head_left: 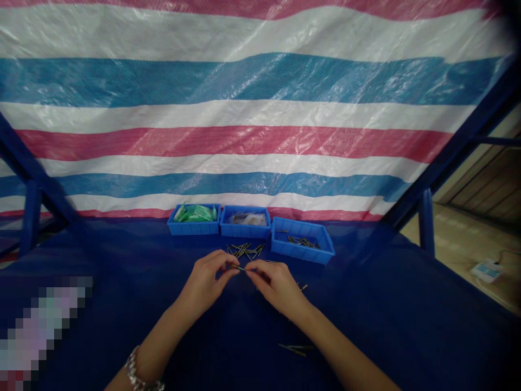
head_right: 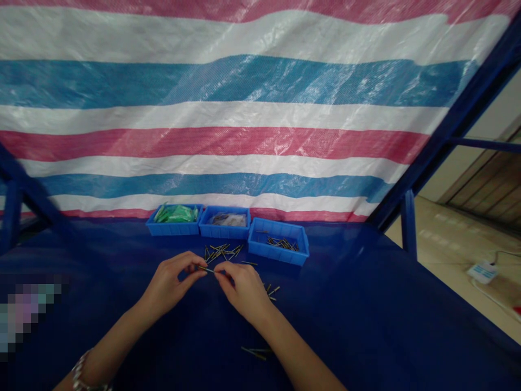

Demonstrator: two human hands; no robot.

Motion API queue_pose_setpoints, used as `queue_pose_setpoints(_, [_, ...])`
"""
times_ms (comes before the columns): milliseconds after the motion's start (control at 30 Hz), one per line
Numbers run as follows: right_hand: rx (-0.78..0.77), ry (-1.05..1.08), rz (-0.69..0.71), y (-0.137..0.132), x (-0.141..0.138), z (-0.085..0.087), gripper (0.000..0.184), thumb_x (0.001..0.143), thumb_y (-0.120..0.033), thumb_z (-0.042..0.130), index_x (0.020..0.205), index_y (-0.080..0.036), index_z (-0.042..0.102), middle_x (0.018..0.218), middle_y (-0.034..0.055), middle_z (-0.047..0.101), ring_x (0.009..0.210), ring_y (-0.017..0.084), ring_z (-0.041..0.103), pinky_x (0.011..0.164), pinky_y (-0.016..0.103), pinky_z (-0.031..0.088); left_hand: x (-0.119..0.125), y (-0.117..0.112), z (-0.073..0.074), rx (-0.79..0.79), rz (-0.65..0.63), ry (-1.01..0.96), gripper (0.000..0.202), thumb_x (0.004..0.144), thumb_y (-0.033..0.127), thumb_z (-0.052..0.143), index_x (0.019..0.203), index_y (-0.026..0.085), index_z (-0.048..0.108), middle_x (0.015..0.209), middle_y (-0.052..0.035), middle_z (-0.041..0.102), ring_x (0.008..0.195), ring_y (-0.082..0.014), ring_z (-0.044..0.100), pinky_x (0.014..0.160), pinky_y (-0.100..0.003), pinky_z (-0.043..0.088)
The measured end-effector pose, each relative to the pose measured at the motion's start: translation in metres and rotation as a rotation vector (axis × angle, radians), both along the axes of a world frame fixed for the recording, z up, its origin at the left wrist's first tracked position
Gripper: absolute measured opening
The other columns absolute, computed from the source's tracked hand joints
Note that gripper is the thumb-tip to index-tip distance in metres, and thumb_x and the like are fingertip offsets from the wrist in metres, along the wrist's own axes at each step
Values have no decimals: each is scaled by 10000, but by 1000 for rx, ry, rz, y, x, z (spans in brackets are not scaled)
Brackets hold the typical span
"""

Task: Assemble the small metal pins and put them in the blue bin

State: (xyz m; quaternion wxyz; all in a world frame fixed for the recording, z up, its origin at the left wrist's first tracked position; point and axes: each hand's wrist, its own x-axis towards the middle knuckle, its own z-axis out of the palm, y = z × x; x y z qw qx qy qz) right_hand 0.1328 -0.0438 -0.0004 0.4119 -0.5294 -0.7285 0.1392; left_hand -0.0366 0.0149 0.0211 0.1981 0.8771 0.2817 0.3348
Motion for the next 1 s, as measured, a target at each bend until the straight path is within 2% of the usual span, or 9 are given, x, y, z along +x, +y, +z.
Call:
queue_pose_setpoints(233, [-31,19,-32,0,-2,0,132,767,-208,527,854,-178,621,555,-28,560,464,83,467,475,174,333,1,0,1,10,39,5,57,769,158,545,818,160,573,749,5,561,635,-80,494,618,-186,398])
queue_pose_setpoints(533, [37,27,-27,0,-1,2,127,782,-211,513,821,-174,628,540,-28,529,465,85,450,469,178,327,0,-1,-1,26,38,17,55,768,159,547,817,163,570,730,9,551,628,-81,485,598,-185,387])
queue_pose_setpoints(700, [72,16,-23,2,2,0,158,794,-239,503,849,-176,636,559,-16,545,477,93,468,479,187,339,0,0,-2,35,22,18,112,778,168,540,884,169,573,760,2,550,641,-82,487,607,-187,395])
queue_pose_setpoints(1000, [89,77,-34,-2,2,14,184,800,-270,481,820,-177,638,534,-20,516,449,88,451,444,182,332,4,-3,-6,-10,-44,119,138,834,230,457,926,179,547,884,-29,520,702,-95,494,658,-212,416])
